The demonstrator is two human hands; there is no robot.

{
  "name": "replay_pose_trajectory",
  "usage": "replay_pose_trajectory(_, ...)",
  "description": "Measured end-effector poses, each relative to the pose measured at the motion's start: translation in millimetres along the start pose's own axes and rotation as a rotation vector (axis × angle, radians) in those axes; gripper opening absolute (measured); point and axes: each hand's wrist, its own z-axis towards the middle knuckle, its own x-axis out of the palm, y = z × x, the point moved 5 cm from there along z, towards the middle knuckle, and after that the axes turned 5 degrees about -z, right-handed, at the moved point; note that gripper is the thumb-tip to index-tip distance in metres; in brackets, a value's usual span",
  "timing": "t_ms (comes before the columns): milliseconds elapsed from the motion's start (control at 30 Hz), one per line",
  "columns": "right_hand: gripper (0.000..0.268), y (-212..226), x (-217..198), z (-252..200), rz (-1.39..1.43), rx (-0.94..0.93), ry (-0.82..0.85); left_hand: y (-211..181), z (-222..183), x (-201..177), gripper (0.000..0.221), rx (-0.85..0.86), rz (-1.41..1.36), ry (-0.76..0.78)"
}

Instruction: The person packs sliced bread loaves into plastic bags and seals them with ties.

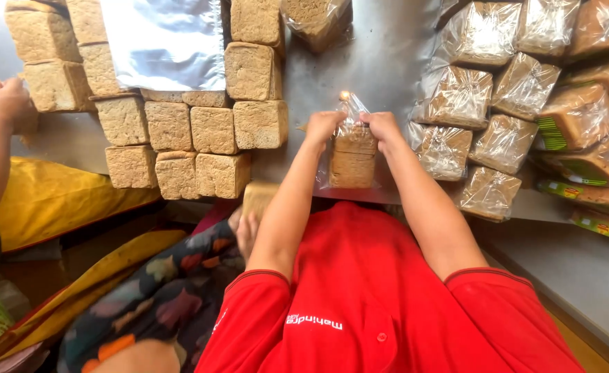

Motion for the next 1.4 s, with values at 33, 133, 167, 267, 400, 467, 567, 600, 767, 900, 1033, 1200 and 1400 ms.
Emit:
replay_pose_trajectory(33, 0.022, 3, 1, 1, -0.001, 0.026, -0.024, 2, 7, 0, 0.020, -0.007, -0.077, -0.017)
replay_pose_trajectory(133, 0.022, 5, 7, 6, 0.010, 0.026, -0.007, -14, -6, -2, 0.021, -0.059, -0.116, -0.081)
replay_pose_trajectory(167, 0.022, 5, 8, 7, 0.012, 0.028, -0.010, -12, -2, -4, 0.021, -0.061, -0.114, -0.078)
replay_pose_trajectory(267, 0.022, 9, 12, 7, -0.014, 0.012, 0.006, -7, 5, -7, 0.022, -0.078, -0.170, -0.069)
replay_pose_trajectory(400, 0.020, 15, 11, 1, -0.075, 0.023, -0.021, -6, 5, -5, 0.024, -0.121, -0.199, -0.086)
replay_pose_trajectory(467, 0.021, 17, 11, 3, -0.093, 0.020, -0.020, -3, 11, -3, 0.023, -0.120, -0.210, -0.097)
replay_pose_trajectory(567, 0.018, 12, 7, 2, -0.055, 0.028, -0.031, 4, 19, 0, 0.025, -0.040, -0.173, -0.117)
replay_pose_trajectory(600, 0.019, 10, 5, -1, -0.044, 0.018, -0.042, 1, 16, 2, 0.026, -0.022, -0.173, -0.126)
replay_pose_trajectory(767, 0.027, 27, 2, -92, -0.364, -0.362, -0.268, -38, -75, 4, 0.029, 0.238, 0.141, -0.276)
replay_pose_trajectory(900, 0.038, 24, -1, -180, -0.564, -0.761, -0.453, -26, -149, 9, 0.041, 0.345, 0.428, -0.341)
replay_pose_trajectory(1033, 0.042, 6, -5, -196, -0.697, -0.754, -0.480, -25, -190, 7, 0.056, 0.311, 0.360, -0.426)
replay_pose_trajectory(1200, 0.047, 0, -13, -179, -0.698, -0.469, -0.367, -28, -173, 5, 0.064, 0.157, 0.398, -0.310)
replay_pose_trajectory(1400, 0.053, -66, -37, -137, -0.219, -0.041, -0.034, 4, -146, -4, 0.037, 0.231, 0.176, -0.260)
